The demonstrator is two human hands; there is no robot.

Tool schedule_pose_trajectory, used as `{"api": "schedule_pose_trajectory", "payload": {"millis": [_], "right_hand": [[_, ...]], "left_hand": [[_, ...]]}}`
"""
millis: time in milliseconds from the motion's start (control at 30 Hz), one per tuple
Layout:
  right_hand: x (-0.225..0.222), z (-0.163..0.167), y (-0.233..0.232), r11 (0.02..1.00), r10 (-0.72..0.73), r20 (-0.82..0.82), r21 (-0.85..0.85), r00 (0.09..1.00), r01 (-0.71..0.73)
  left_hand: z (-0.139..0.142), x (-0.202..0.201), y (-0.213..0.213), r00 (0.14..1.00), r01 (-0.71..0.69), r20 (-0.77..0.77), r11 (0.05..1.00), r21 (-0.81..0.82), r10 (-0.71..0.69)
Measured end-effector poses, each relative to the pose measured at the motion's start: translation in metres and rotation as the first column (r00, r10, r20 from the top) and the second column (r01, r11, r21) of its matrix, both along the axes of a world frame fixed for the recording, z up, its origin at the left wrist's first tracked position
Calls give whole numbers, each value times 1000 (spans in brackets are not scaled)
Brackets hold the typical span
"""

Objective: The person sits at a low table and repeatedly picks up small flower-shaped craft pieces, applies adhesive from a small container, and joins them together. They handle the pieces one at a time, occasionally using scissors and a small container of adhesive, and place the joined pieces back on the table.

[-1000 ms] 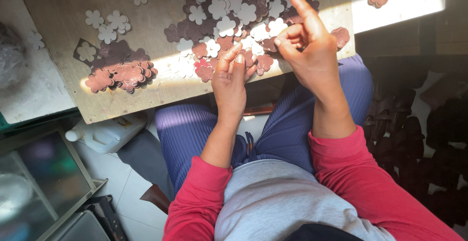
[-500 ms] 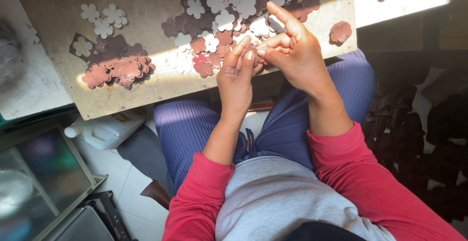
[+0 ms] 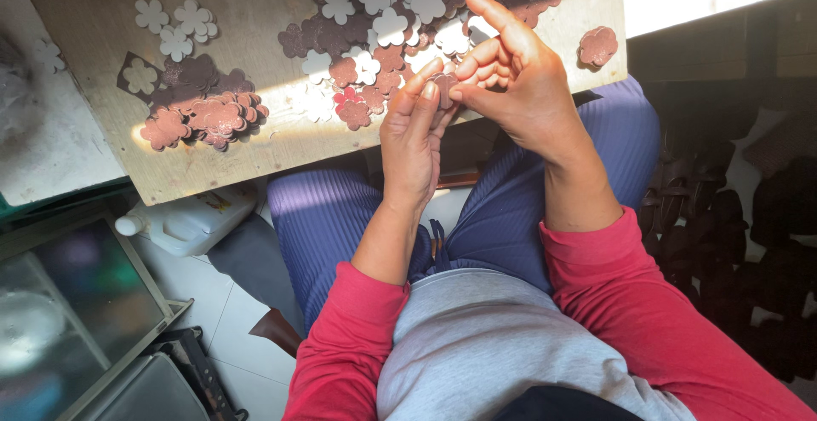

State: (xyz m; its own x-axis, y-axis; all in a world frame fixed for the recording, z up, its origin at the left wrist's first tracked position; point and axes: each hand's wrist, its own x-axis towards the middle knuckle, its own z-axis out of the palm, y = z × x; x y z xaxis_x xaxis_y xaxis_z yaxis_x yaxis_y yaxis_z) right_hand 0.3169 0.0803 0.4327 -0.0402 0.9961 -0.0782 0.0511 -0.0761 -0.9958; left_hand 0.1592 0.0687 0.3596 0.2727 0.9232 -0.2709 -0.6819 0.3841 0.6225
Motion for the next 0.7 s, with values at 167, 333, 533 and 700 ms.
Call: {"api": "schedule_pose_trajectory", "payload": {"millis": [167, 333, 533, 700], "right_hand": [[4, -4, -2, 1000, 4, -46, -18, 999, -5], [5, -7, -2, 1000, 6, -58, -22, 998, -7], [24, 2, -6, 976, -172, 312, 183, 935, 118], [35, 17, -11, 946, -281, 690, 316, 667, 72]], "left_hand": [[-9, 3, -2, 999, -11, 33, 1000, 18, 11], [-7, 4, -1, 1000, -14, 17, 1000, 7, 14], [0, 7, -2, 995, -52, -83, 998, -20, 50], [-1, 9, -3, 987, -72, -149, 996, -56, 63]]}}
